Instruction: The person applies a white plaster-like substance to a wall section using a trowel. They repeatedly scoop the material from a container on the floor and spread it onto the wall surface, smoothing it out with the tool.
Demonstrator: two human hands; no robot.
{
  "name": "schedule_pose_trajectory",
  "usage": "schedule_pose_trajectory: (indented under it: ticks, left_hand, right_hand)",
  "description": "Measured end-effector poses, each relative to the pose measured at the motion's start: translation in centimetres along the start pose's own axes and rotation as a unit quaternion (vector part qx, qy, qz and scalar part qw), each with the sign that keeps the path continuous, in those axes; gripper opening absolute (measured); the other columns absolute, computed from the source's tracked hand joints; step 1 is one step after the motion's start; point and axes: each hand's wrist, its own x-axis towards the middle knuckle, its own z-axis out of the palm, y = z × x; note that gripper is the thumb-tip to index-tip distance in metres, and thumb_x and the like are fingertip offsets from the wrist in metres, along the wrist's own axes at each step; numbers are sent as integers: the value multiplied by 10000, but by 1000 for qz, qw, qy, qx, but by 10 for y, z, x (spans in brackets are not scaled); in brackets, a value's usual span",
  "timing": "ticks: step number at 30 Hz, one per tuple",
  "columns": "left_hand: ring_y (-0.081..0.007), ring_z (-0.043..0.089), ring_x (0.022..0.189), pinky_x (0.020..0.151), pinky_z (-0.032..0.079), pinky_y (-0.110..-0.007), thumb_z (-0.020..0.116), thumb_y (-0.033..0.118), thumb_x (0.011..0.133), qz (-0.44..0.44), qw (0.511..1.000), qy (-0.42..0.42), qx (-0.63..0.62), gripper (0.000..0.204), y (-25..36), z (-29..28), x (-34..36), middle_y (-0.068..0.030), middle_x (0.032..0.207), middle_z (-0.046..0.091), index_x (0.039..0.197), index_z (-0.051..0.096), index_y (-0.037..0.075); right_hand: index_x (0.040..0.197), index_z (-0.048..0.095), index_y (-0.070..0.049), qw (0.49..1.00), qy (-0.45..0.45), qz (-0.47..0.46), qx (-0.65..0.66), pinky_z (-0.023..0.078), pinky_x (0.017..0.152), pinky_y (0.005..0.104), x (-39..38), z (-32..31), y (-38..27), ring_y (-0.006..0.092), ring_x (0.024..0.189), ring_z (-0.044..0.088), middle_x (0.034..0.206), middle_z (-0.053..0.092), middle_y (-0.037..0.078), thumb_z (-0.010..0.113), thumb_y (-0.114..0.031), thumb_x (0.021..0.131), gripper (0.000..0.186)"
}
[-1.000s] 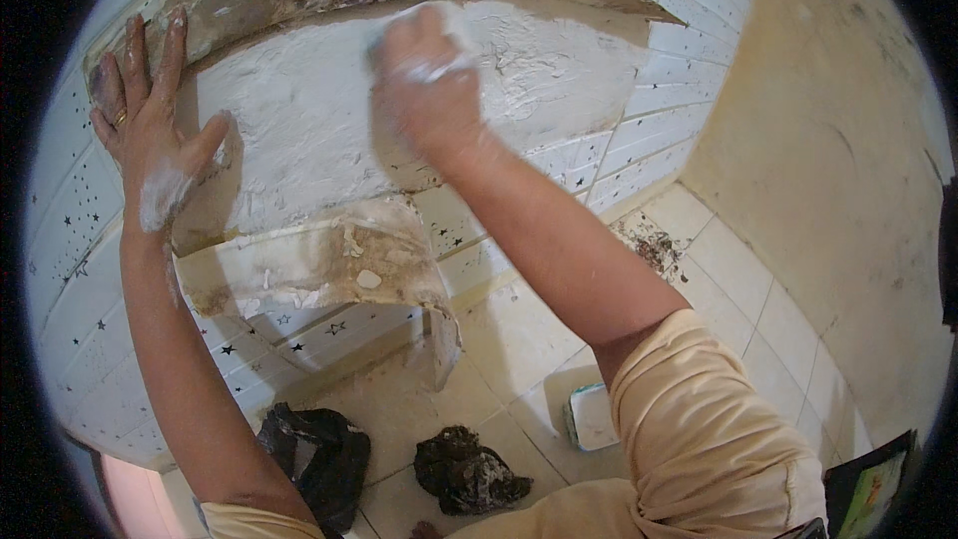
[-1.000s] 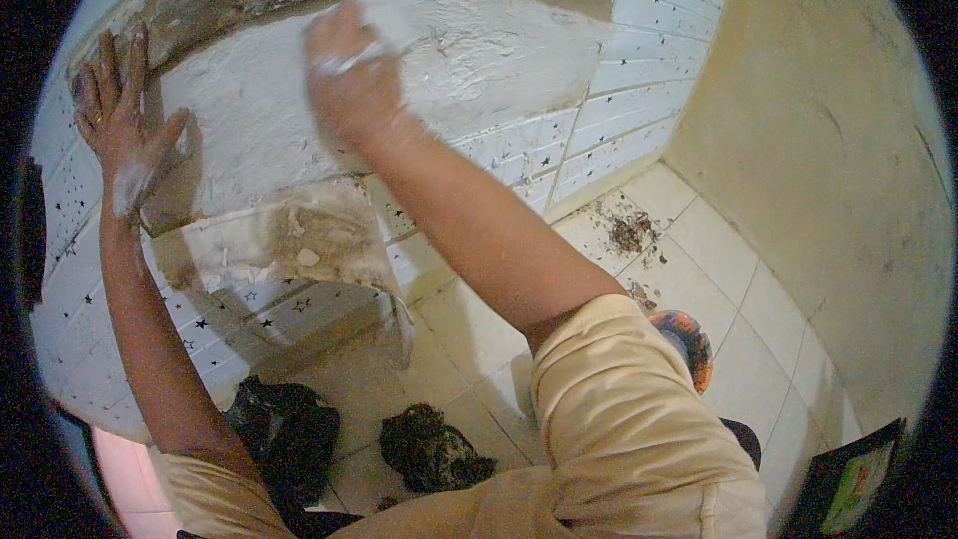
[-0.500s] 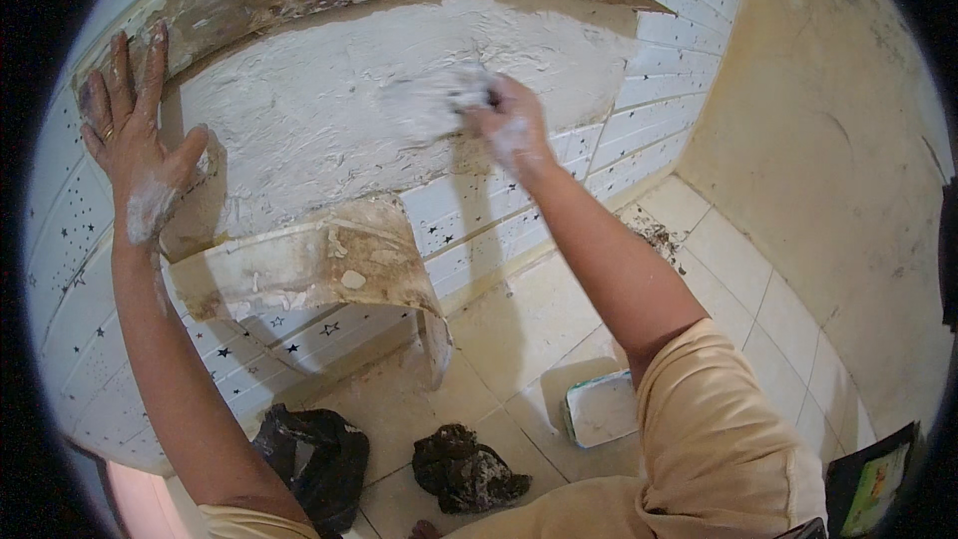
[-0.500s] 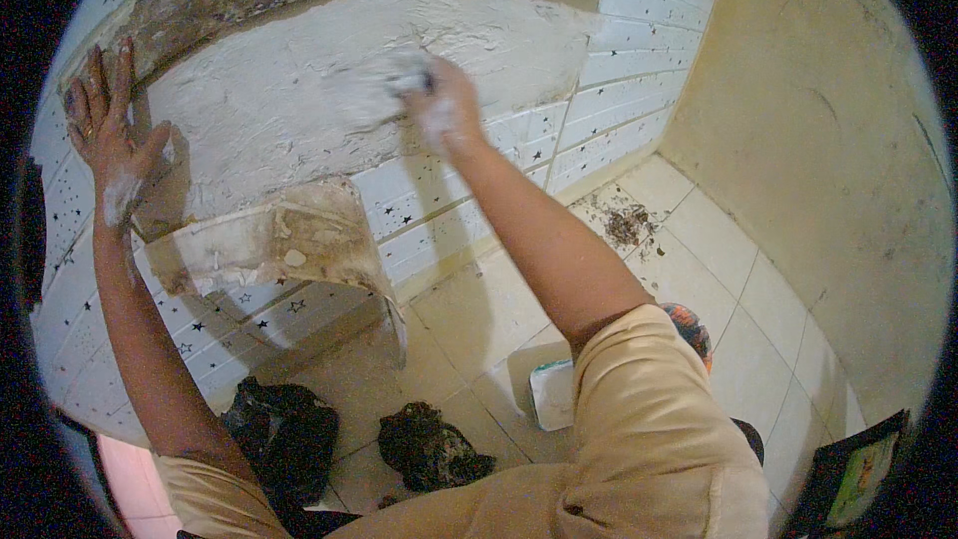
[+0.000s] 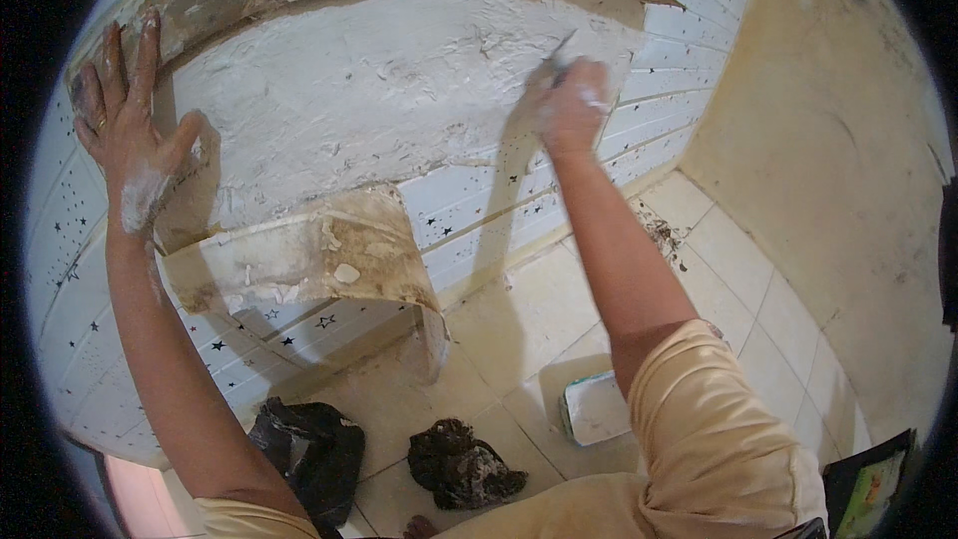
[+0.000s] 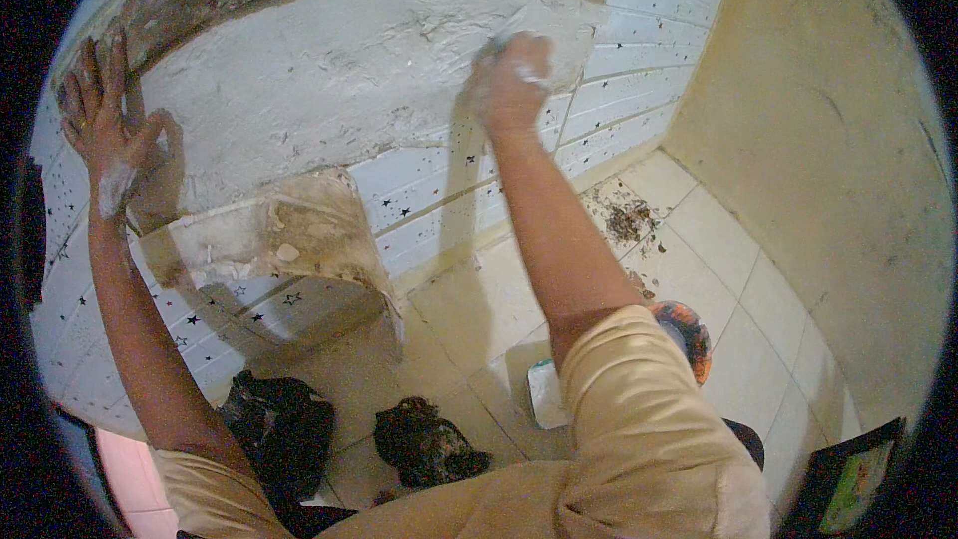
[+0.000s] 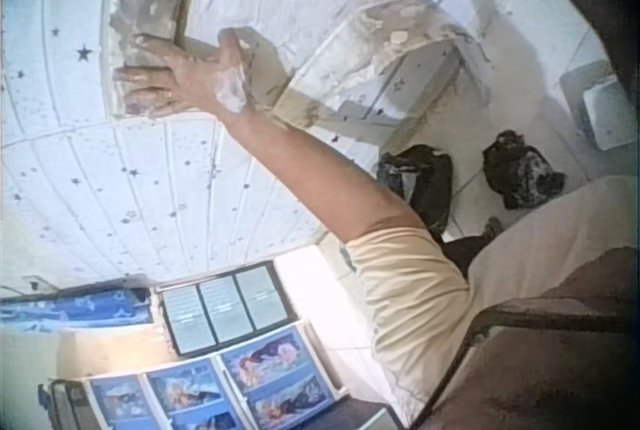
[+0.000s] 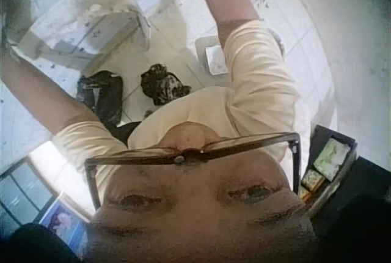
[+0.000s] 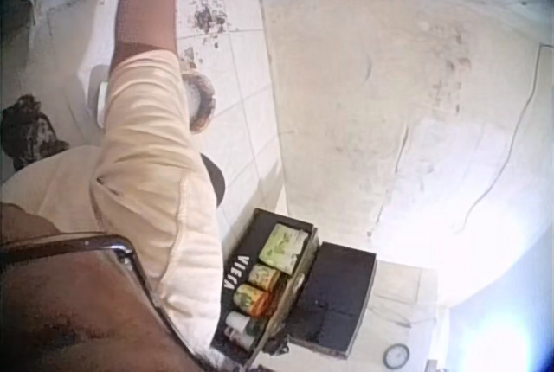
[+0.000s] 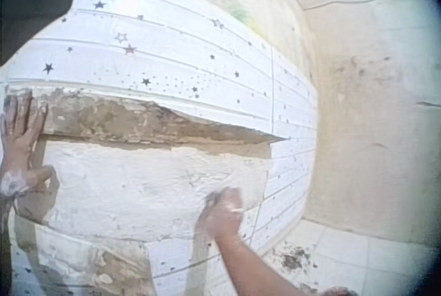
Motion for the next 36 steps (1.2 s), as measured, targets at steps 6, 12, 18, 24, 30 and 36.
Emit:
schedule_pose_trajectory:
  ticks: [6, 12, 18, 24, 30, 36]
  left_hand:
    - [-378, 147, 1382, 1031, 106, -688, 643, 356, 505, 12, 1000, 0, -3, 977, -6, -4, -1, 63, 1522, 169, 1396, 260, 469]
    - [-368, 147, 1384, 1036, 97, -684, 644, 341, 497, 16, 1000, 8, -17, 985, -3, -1, -3, 63, 1523, 167, 1396, 262, 468]
    - [-358, 140, 1388, 1041, 96, -677, 649, 333, 507, 11, 1000, 6, -16, 983, -2, -4, 2, 62, 1523, 166, 1399, 258, 464]
    - [-331, 135, 1394, 1082, 76, -603, 651, 291, 531, 26, 1000, 9, 3, 979, -4, 0, 3, 42, 1527, 159, 1411, 250, 442]
    - [-314, 134, 1397, 1113, 74, -514, 662, 298, 531, 68, 997, 13, -27, 976, -6, -2, 3, -28, 1521, 188, 1422, 275, 386]
    - [-323, 148, 1392, 1126, 41, -487, 653, 315, 547, 105, 994, -8, -18, 951, -13, -20, 18, -68, 1512, 207, 1427, 292, 341]
  right_hand:
    - [831, 513, -16, 966, -172, -57, 186, 414, 647, 471, -68, -29, -109, 358, 756, 507, 806, 492, 192, 624, -61, 676, 196]
    - [796, 469, 1, 958, -130, -21, 256, 403, 639, 463, -35, -97, -93, 379, 726, 493, 784, 468, 197, 665, -106, 662, 260]
    - [852, 524, -5, 990, -83, 115, -15, 446, 689, 465, 19, -36, 19, 400, 774, 564, 832, 563, 221, 648, -194, 734, 255]
    - [971, 555, -64, 975, -179, 99, 82, 472, 779, 458, -34, 18, -28, 370, 885, 587, 946, 586, 193, 597, -234, 751, 281]
    - [871, 547, -19, 948, -123, 14, 295, 436, 639, 398, -44, -80, -93, 314, 698, 516, 754, 500, 166, 622, -151, 760, 188]
    - [749, 511, -11, 977, 1, 147, 154, 423, 589, 397, -2, -45, 67, 305, 604, 516, 670, 545, 168, 644, -132, 730, 181]
